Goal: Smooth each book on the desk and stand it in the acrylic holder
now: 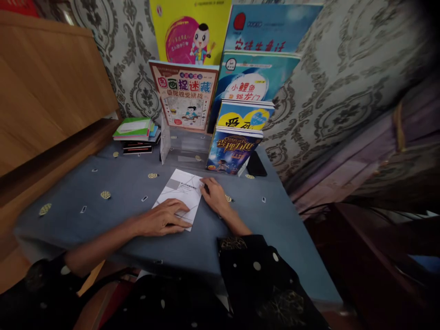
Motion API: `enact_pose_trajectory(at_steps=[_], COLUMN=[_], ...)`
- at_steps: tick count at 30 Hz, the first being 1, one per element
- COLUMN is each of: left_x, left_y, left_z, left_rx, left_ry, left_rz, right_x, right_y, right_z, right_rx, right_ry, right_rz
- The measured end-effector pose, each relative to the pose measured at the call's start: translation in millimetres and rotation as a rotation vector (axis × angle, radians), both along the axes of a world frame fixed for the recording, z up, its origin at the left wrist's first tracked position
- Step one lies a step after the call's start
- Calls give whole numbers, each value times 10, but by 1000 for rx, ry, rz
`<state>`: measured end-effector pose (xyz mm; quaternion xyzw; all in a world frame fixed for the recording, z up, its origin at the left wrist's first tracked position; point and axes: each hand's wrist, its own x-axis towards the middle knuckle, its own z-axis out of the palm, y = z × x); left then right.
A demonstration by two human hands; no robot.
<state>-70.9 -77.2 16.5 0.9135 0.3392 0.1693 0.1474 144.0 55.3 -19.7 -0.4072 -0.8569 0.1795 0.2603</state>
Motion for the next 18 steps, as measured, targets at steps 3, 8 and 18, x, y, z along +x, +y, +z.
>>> enact_pose_trajectory(at_steps=[3,8,18], left_x=[-67,-218,-472], left_y=[-109,16,634], left_z=[21,-113,-212], left_rx=[-63,-77,-511], left_ry=[-31,-102,-765], left_rz=[23,288,841], right_x=[-32,-116,-214], right_y=[-92,-313,-589], right_z=[22,52,166], right_rx=[35,72,-16], right_ry=[-126,-291,-377], right_rz=[28,69,225])
